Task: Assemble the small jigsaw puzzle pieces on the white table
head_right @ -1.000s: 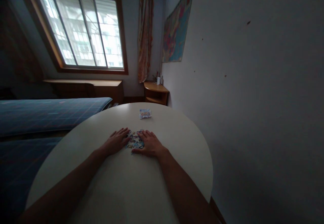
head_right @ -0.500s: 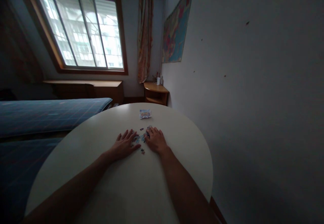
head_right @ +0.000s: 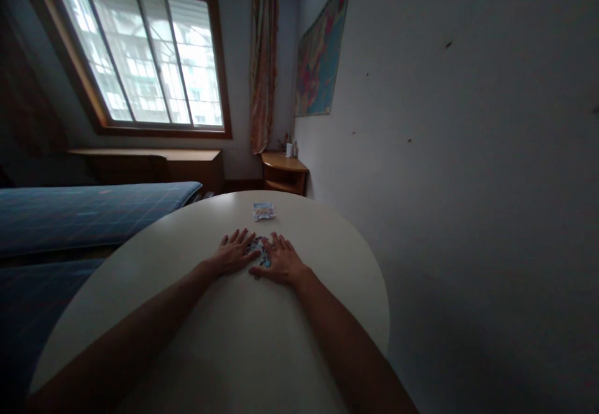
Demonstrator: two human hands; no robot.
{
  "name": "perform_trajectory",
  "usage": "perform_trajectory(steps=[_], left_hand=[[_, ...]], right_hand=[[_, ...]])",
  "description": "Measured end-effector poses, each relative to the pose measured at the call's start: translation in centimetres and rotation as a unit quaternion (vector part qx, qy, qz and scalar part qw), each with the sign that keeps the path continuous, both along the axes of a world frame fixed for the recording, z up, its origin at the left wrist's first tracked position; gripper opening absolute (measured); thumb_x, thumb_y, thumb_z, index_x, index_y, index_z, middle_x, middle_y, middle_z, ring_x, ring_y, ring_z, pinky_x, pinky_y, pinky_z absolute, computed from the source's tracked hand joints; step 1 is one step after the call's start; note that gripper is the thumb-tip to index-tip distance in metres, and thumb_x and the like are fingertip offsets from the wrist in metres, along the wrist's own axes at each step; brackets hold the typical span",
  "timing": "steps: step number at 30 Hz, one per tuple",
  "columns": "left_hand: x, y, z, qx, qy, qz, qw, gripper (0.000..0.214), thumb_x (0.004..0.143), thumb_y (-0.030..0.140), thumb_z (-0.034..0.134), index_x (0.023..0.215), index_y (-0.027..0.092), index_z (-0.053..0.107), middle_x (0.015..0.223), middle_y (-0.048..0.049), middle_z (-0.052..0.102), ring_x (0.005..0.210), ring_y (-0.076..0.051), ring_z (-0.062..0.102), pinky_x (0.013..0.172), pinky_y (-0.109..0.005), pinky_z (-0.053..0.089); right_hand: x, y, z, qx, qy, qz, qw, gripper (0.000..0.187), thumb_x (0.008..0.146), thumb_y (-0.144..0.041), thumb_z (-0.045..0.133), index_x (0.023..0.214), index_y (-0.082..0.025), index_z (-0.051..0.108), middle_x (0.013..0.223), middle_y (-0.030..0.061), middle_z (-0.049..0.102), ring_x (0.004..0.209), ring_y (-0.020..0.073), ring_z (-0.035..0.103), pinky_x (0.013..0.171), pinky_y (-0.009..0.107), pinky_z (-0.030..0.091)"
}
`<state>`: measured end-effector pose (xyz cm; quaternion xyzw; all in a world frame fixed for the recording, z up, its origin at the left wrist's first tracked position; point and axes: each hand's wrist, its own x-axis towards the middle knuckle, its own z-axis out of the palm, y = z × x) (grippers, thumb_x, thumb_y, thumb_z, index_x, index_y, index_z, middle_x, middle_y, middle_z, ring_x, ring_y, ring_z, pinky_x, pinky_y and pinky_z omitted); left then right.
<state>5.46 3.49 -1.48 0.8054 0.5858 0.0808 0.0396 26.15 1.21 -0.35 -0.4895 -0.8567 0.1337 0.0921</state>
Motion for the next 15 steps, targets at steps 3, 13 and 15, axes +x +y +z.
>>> perform_trajectory(steps=[3,13,15], left_hand=[[0.1,1.1,-0.2,0.004,-0.008,-0.01,1.0,0.074,0.092,0.068,0.029,0.151,0.023,0.029,0.16,-0.0134,0.019,0.147,-0.037,0.013,0.114,-0.059,0.013],[-0.5,2.4,-1.4,0.1,-0.139,-0.029,0.985,0.05,0.102,0.037,0.024,0.145,0.016,0.037,0.15,-0.0122,0.042,0.144,-0.022,0.029,0.117,-0.047,0.022],[-0.7,1.8,-1.3,0.134,-0.164,-0.033,0.977,0.047,0.102,0.033,0.024,0.141,0.015,0.041,0.147,-0.0119,0.047,0.142,-0.021,0.033,0.117,-0.044,0.026]], right_hand=[[-0.5,1.2,0.0,0.007,-0.001,-0.03,1.0,0.104,0.078,-0.081,0.043,0.155,-0.018,0.016,0.162,0.0143,0.006,0.149,0.0341,0.003,0.118,0.046,0.006],[-0.2,5.1,-1.2,0.099,0.209,-0.057,0.971,0.059,0.094,-0.056,0.039,0.13,-0.012,0.057,0.136,0.0166,0.055,0.131,0.0258,0.045,0.113,0.04,0.028],[0.4,5.1,-1.2,0.106,0.245,-0.071,0.961,0.052,0.098,-0.047,0.034,0.125,-0.011,0.059,0.129,0.0164,0.06,0.124,0.0238,0.051,0.109,0.039,0.034]])
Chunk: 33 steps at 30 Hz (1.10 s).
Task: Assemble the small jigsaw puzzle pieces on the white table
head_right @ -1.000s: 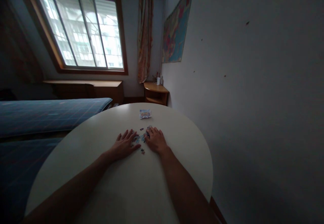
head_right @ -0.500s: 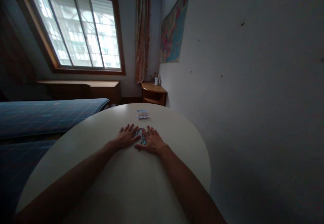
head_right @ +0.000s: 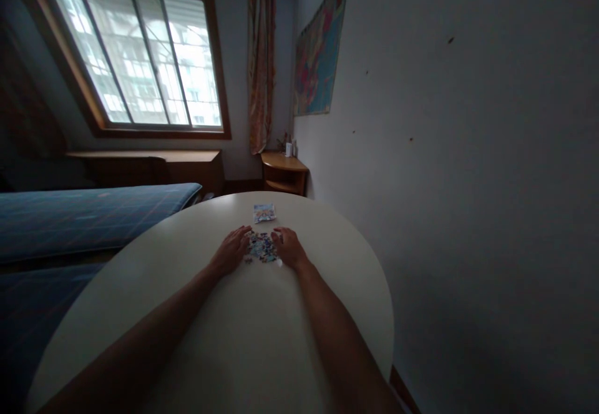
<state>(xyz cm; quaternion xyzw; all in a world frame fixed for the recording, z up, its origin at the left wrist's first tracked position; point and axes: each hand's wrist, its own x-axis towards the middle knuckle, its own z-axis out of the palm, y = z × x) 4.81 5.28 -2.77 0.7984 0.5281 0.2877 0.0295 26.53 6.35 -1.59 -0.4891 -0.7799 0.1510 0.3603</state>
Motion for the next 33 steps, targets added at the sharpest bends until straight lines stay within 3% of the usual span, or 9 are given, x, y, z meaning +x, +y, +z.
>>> perform_trajectory(steps=[5,11,14,17,21,33], left_hand=[[-0.1,-2.4,0.2,0.05,-0.014,-0.032,0.998,0.039,0.096,0.027,0.04,0.132,0.015,0.05,0.139,-0.0121,0.054,0.134,-0.025,0.043,0.113,-0.044,0.035],[0.3,-6.0,0.3,0.084,0.013,0.018,0.996,0.029,0.092,0.025,0.05,0.118,0.017,0.062,0.125,-0.012,0.06,0.121,-0.029,0.05,0.105,-0.049,0.044],[0.5,-7.1,0.5,0.086,0.039,-0.011,0.996,0.029,0.09,0.024,0.053,0.116,0.019,0.065,0.125,-0.0105,0.059,0.121,-0.03,0.048,0.105,-0.049,0.044],[0.7,-7.5,0.8,0.078,0.06,-0.05,0.994,0.035,0.088,0.022,0.056,0.122,0.021,0.063,0.128,-0.0099,0.058,0.123,-0.031,0.045,0.106,-0.05,0.041],[1.0,-7.7,1.4,0.05,0.062,-0.102,0.992,0.034,0.09,0.023,0.052,0.122,0.026,0.065,0.124,-0.0087,0.059,0.119,-0.028,0.047,0.104,-0.048,0.042],[1.1,-7.9,1.6,0.026,0.073,-0.155,0.985,0.034,0.094,0.025,0.048,0.125,0.027,0.063,0.125,-0.0064,0.059,0.123,-0.027,0.043,0.108,-0.046,0.038]], right_hand=[[1.0,-0.8,-0.1,-0.001,0.008,-0.003,1.0,0.035,0.092,-0.03,0.046,0.118,-0.013,0.062,0.125,0.0144,0.062,0.121,0.0225,0.053,0.109,0.039,0.036],[2.0,-3.2,-0.7,0.002,0.029,-0.029,0.999,0.04,0.086,-0.018,0.048,0.123,-0.012,0.059,0.135,0.0156,0.055,0.127,0.0217,0.048,0.112,0.039,0.033],[2.4,-5.1,-0.7,0.007,-0.027,0.004,1.0,0.043,0.083,-0.02,0.055,0.126,-0.014,0.06,0.141,0.0149,0.051,0.134,0.0238,0.041,0.115,0.042,0.027],[2.3,-6.7,-0.1,0.001,-0.121,0.032,0.992,0.048,0.084,-0.026,0.058,0.131,-0.014,0.058,0.146,0.0161,0.046,0.139,0.0269,0.034,0.116,0.044,0.024],[1.7,-7.2,0.7,-0.01,-0.161,0.014,0.987,0.045,0.089,-0.032,0.054,0.132,-0.021,0.06,0.149,0.0123,0.042,0.14,0.0277,0.033,0.116,0.046,0.023],[0.5,-6.5,0.7,0.031,-0.111,0.001,0.993,0.023,0.085,-0.031,0.063,0.103,-0.021,0.074,0.128,0.0112,0.061,0.125,0.0243,0.048,0.11,0.042,0.031]])
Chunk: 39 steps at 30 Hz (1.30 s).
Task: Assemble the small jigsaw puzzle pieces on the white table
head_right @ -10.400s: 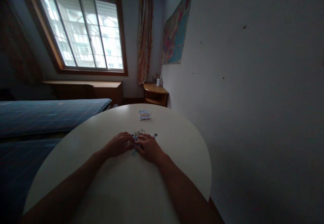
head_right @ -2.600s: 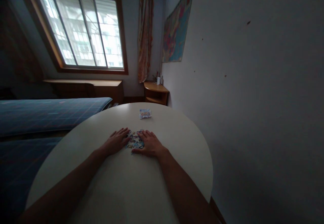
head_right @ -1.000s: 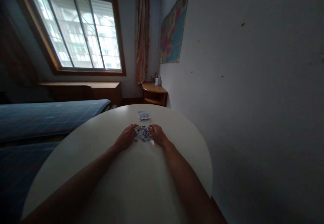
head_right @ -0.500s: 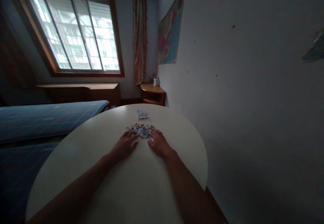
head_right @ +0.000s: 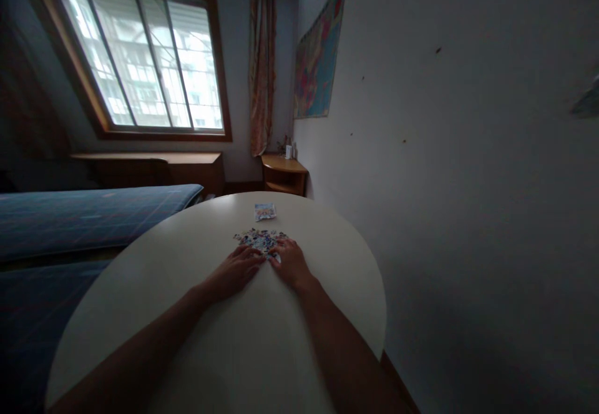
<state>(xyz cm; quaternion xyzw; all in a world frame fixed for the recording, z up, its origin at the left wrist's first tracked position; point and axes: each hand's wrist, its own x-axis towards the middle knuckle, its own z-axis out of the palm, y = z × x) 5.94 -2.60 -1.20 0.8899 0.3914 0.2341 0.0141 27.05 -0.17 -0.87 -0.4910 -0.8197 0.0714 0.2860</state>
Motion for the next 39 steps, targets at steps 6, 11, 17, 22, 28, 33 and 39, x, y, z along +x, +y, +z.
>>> perform_trajectory(steps=[6,11,17,22,28,33,39], left_hand=[[-0.1,-0.1,0.0,0.002,-0.002,-0.012,1.0,0.034,0.094,0.024,0.047,0.125,0.024,0.062,0.128,-0.0062,0.06,0.126,-0.027,0.042,0.11,-0.046,0.037],[-0.1,0.1,-0.1,0.003,-0.013,-0.019,1.0,0.032,0.094,0.024,0.049,0.122,0.023,0.063,0.126,-0.007,0.061,0.124,-0.026,0.045,0.109,-0.047,0.039],[-0.2,0.3,-0.5,-0.002,-0.029,-0.025,0.999,0.031,0.093,0.024,0.05,0.121,0.025,0.063,0.126,-0.0067,0.061,0.124,-0.025,0.046,0.109,-0.045,0.039],[-0.3,0.4,-0.6,-0.009,-0.03,-0.017,0.999,0.03,0.093,0.025,0.051,0.12,0.025,0.064,0.127,-0.0066,0.061,0.128,-0.026,0.043,0.11,-0.047,0.038],[0.1,0.2,-0.1,-0.011,-0.088,-0.018,0.996,0.03,0.092,0.024,0.051,0.12,0.023,0.062,0.126,-0.0068,0.063,0.127,-0.024,0.047,0.111,-0.045,0.038],[1.2,-0.5,0.9,-0.032,-0.176,0.008,0.984,0.021,0.09,0.024,0.053,0.106,0.021,0.066,0.111,-0.008,0.069,0.113,-0.024,0.057,0.103,-0.043,0.044],[2.3,-1.1,1.1,-0.068,-0.269,0.07,0.958,0.013,0.089,0.03,0.057,0.094,0.022,0.065,0.098,-0.0051,0.073,0.095,-0.022,0.067,0.089,-0.038,0.051]], right_hand=[[-0.2,0.5,-0.7,-0.014,0.02,-0.011,1.0,0.017,0.083,-0.027,0.066,0.098,-0.021,0.073,0.124,0.0089,0.064,0.121,0.0241,0.052,0.107,0.042,0.034],[-0.2,0.4,-0.8,-0.01,0.055,0.001,0.998,0.014,0.082,-0.024,0.066,0.094,-0.019,0.072,0.12,0.0091,0.066,0.117,0.024,0.055,0.105,0.042,0.036],[-0.1,0.5,-0.5,0.002,0.07,0.02,0.997,0.01,0.081,-0.021,0.067,0.089,-0.019,0.072,0.108,0.0082,0.068,0.109,0.0228,0.057,0.102,0.039,0.039],[-0.1,-0.1,0.5,-0.02,0.064,0.004,0.998,0.008,0.081,-0.025,0.067,0.084,-0.021,0.073,0.097,0.0069,0.071,0.106,0.0241,0.058,0.097,0.038,0.041],[-0.8,-0.7,1.1,-0.066,0.216,0.037,0.973,0.024,0.084,-0.031,0.061,0.104,-0.02,0.069,0.089,0.0035,0.072,0.085,0.0186,0.066,0.085,0.034,0.048],[-1.4,-0.5,1.3,-0.099,0.303,0.066,0.946,0.026,0.085,-0.036,0.058,0.099,-0.018,0.072,0.09,0.0055,0.073,0.081,0.019,0.066,0.078,0.033,0.05],[-1.5,-0.8,1.8,-0.137,0.339,0.076,0.928,0.029,0.082,-0.039,0.061,0.097,-0.017,0.073,0.086,0.0049,0.073,0.078,0.019,0.066,0.075,0.033,0.051]])
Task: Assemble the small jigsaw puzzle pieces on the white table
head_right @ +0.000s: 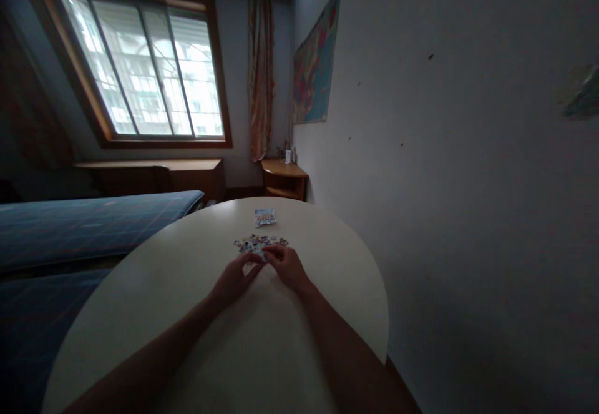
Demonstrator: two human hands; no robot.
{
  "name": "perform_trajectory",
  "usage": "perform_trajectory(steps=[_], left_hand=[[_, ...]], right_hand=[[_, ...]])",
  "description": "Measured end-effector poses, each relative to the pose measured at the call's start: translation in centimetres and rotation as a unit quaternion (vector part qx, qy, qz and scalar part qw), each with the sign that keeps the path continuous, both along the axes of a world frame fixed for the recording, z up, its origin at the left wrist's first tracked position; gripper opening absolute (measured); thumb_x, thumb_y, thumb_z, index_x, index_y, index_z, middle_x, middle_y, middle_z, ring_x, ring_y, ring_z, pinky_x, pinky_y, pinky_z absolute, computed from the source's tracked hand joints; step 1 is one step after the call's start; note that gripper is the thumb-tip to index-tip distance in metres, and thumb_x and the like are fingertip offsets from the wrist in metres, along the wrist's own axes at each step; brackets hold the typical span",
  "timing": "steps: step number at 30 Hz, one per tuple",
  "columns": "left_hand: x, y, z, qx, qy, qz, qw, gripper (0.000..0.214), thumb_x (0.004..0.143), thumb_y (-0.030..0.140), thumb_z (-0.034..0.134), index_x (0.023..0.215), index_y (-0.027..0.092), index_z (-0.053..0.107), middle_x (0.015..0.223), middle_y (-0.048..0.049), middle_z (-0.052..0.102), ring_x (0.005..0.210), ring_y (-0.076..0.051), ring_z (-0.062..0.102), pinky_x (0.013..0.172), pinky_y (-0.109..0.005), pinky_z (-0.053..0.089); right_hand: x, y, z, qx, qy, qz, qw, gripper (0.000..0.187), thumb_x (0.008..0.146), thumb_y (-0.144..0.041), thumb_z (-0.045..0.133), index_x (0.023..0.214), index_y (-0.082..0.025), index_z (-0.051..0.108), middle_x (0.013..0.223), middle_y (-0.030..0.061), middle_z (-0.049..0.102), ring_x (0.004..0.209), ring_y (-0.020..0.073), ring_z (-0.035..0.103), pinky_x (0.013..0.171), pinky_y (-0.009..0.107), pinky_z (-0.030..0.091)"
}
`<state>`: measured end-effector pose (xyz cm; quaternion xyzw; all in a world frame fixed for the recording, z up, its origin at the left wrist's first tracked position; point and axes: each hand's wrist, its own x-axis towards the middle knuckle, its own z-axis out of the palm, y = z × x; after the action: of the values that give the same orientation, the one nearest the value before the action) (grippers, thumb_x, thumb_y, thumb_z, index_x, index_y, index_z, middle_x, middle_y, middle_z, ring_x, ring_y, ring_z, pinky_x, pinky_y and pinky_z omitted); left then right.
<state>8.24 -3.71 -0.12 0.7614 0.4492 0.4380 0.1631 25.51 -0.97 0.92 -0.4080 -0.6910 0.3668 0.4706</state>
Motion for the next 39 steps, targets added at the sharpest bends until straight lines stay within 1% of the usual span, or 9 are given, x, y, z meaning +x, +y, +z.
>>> perform_trajectory(steps=[8,15,18,22,29,31,34,36,39], left_hand=[[-0.1,0.3,0.3,-0.04,-0.072,-0.005,0.997,0.014,0.089,0.032,0.056,0.087,0.02,0.062,0.084,-0.0038,0.073,0.081,-0.019,0.069,0.078,-0.032,0.052],[-0.6,0.5,0.2,-0.026,-0.058,0.012,0.998,0.013,0.088,0.029,0.054,0.086,0.019,0.062,0.082,-0.0028,0.072,0.077,-0.018,0.068,0.073,-0.029,0.051],[-0.8,0.6,0.1,-0.02,-0.034,0.017,0.999,0.016,0.09,0.028,0.053,0.09,0.02,0.066,0.088,-0.0034,0.073,0.08,-0.018,0.069,0.076,-0.03,0.051],[-0.8,0.8,0.1,-0.017,-0.025,0.011,0.999,0.02,0.089,0.029,0.053,0.093,0.02,0.07,0.092,-0.0047,0.074,0.081,-0.018,0.069,0.077,-0.029,0.052],[-0.5,1.0,0.0,-0.075,-0.072,-0.009,0.995,0.024,0.089,0.034,0.052,0.088,0.017,0.068,0.086,-0.0063,0.073,0.077,-0.018,0.069,0.071,-0.027,0.054],[-0.6,1.1,0.0,-0.08,-0.062,-0.016,0.995,0.024,0.09,0.035,0.051,0.088,0.016,0.066,0.085,-0.0063,0.072,0.077,-0.018,0.068,0.071,-0.027,0.053],[-1.1,1.1,0.1,-0.074,-0.013,-0.004,0.997,0.025,0.091,0.035,0.048,0.088,0.017,0.065,0.083,-0.0055,0.071,0.075,-0.017,0.066,0.07,-0.026,0.05],[-1.7,1.1,0.3,-0.067,0.043,0.015,0.997,0.024,0.092,0.033,0.048,0.087,0.017,0.066,0.081,-0.0047,0.071,0.073,-0.016,0.064,0.069,-0.025,0.047],[-2.5,1.0,0.6,-0.063,0.128,0.031,0.989,0.021,0.091,0.029,0.049,0.086,0.018,0.067,0.08,-0.0042,0.071,0.073,-0.016,0.063,0.068,-0.024,0.043]], right_hand=[[0.1,-0.3,0.2,-0.039,0.053,0.067,0.996,0.029,0.079,-0.044,0.066,0.087,-0.016,0.067,0.077,0.0038,0.071,0.072,0.0179,0.068,0.072,0.032,0.053],[0.0,-0.6,-0.4,-0.064,0.094,0.102,0.988,0.039,0.073,-0.037,0.074,0.103,-0.019,0.056,0.076,0.0023,0.073,0.077,0.0203,0.072,0.076,0.036,0.055],[-0.1,-0.8,-0.3,-0.056,0.069,0.106,0.99,0.041,0.076,-0.038,0.072,0.109,-0.018,0.057,0.076,0.0022,0.074,0.077,0.0209,0.072,0.076,0.036,0.055],[0.1,-0.8,0.0,-0.04,0.026,0.095,0.994,0.04,0.078,-0.042,0.071,0.108,-0.018,0.062,0.08,0.0047,0.075,0.081,0.0229,0.073,0.077,0.037,0.056],[0.2,-1.0,-0.4,0.015,-0.054,0.089,0.994,0.037,0.079,-0.034,0.072,0.112,-0.021,0.062,0.087,0.0044,0.077,0.085,0.0231,0.073,0.079,0.035,0.054],[0.1,-1.2,-0.4,0.024,-0.071,0.092,0.993,0.04,0.08,-0.035,0.071,0.116,-0.021,0.061,0.088,0.0039,0.077,0.084,0.0229,0.073,0.077,0.034,0.054],[0.4,-1.2,0.0,0.046,-0.111,0.099,0.988,0.041,0.081,-0.034,0.07,0.12,-0.023,0.061,0.091,0.0028,0.077,0.088,0.0218,0.073,0.083,0.035,0.053],[1.3,-0.9,0.5,0.063,-0.153,0.08,0.983,0.036,0.082,-0.03,0.069,0.117,-0.024,0.064,0.092,0.0023,0.077,0.089,0.0206,0.072,0.087,0.035,0.051],[3.7,0.0,1.0,0.071,-0.205,-0.038,0.975,0.023,0.084,-0.027,0.063,0.106,-0.021,0.07,0.092,0.0046,0.076,0.085,0.0194,0.071,0.083,0.032,0.051]])
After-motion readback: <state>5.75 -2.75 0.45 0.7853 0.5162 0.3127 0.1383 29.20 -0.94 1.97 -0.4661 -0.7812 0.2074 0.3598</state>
